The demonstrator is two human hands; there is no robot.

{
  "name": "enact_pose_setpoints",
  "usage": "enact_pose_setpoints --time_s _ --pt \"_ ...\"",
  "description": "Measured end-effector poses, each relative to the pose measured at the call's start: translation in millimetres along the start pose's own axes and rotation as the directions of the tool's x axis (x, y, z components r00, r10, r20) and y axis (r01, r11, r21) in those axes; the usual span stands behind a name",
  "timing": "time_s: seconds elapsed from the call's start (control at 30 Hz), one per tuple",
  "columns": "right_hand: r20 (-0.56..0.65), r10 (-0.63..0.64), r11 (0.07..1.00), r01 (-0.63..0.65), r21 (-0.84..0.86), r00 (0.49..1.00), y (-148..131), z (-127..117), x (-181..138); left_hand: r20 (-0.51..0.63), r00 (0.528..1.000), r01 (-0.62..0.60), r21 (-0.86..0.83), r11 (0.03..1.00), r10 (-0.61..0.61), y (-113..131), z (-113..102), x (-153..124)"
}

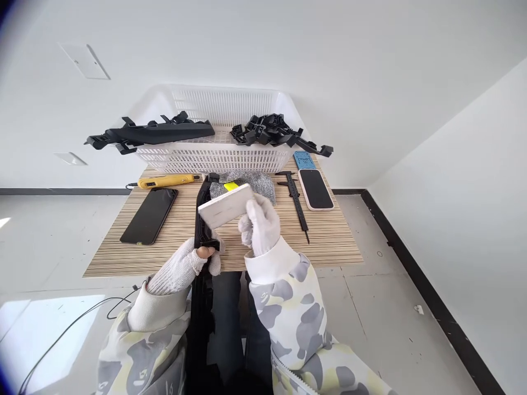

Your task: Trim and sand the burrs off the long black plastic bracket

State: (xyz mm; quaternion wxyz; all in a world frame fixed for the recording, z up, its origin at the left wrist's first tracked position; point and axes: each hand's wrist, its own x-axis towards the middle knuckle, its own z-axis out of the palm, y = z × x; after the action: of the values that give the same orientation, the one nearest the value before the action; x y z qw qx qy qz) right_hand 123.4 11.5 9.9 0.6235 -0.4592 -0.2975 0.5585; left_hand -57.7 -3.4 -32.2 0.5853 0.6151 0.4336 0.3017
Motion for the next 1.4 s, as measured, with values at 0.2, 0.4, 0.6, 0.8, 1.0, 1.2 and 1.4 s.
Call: enact_pose_setpoints --time_s 0.2,0.4,0.6,0.8,1.0,1.2,1.4 --pt "0.073 -0.082 0.992 0.075 0.099 0.994 -4.5 -12.4 -0.9 0.0 0.999 0.035 -0.084 0.996 -0.035 3.6 0.9 -2.4" --pt "0.075 -0.047 0.998 0.05 -0.039 0.996 2.1 5.3 -1.9 -0.008 1.0 0.003 0.028 1.0 -0.002 7.9 1.2 -0.5" --pt "0.182 -0.011 0.994 0.031 -0.107 0.983 11.4 4.8 3.3 -0.01 0.999 -0.032 0.111 0.993 0.033 19.8 4.3 -0.4" --pt "0.165 -0.143 0.977 0.166 -0.137 0.976 26.7 -7.0 18.2 -0.014 1.0 -0.015 0.117 0.993 0.017 22.4 4.6 -0.8" --pt "0.132 -0.182 0.965 0.203 -0.169 0.975 28.8 -8.1 19.0 -0.019 1.0 0.016 0.124 0.992 -0.014 19.5 3.2 -0.1" --pt "0.14 -0.208 0.969 0.224 -0.106 0.968 24.2 -5.2 15.1 -0.045 0.999 0.014 0.078 0.997 -0.011 15.3 2.7 0.2" --pt "0.213 -0.112 0.986 0.135 -0.097 0.971 22.9 -4.3 15.3 -0.074 0.997 0.039 0.092 0.995 -0.032 15.4 2.1 1.0"
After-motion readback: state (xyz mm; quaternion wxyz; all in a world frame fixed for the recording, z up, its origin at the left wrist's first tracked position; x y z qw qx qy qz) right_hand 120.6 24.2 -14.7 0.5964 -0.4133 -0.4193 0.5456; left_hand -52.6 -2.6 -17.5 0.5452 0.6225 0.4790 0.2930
